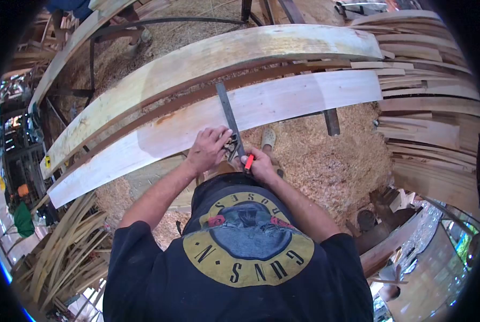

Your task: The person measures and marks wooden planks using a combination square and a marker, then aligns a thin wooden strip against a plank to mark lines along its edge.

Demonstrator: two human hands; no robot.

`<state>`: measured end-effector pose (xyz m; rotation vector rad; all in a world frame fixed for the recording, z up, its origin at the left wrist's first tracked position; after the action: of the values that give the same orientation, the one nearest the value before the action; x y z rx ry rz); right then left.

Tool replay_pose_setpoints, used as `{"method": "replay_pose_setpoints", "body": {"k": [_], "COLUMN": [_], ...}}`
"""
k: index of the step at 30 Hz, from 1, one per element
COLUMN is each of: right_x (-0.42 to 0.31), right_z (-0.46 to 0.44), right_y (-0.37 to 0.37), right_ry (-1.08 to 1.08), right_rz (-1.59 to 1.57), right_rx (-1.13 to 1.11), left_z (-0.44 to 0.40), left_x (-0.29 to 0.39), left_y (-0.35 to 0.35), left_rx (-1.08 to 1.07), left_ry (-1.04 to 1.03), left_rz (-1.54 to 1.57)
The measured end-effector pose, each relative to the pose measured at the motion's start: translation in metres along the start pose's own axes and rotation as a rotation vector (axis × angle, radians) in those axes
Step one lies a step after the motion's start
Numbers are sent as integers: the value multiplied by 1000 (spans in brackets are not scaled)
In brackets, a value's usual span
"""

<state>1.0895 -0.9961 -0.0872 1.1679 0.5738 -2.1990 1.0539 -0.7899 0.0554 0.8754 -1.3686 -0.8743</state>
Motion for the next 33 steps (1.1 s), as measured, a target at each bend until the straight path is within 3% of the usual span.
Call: {"method": "replay_pose_setpoints", "body": {"k": [33], "right_x": [-50], "right_z": [18], "right_y": [-4], "right_ry": [-38], "right_rz": [-89], "right_rx": [-11], "left_z": [3], "left_x": [-3], "left_y": [-9], "left_rx": [50], "left_ry": [5], "left_rz": [41]}}
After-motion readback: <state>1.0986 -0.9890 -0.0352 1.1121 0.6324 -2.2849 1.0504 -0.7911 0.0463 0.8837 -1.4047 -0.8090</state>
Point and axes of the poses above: each hand's wrist, its own z-axis away from the middle knuckle, its own y-axis out of the back of the hand, x = y × z, the point moved 4 cm from there along -z, towards the middle knuckle, and after that the axes turned 6 degrees about y, right-handed, at the moved point
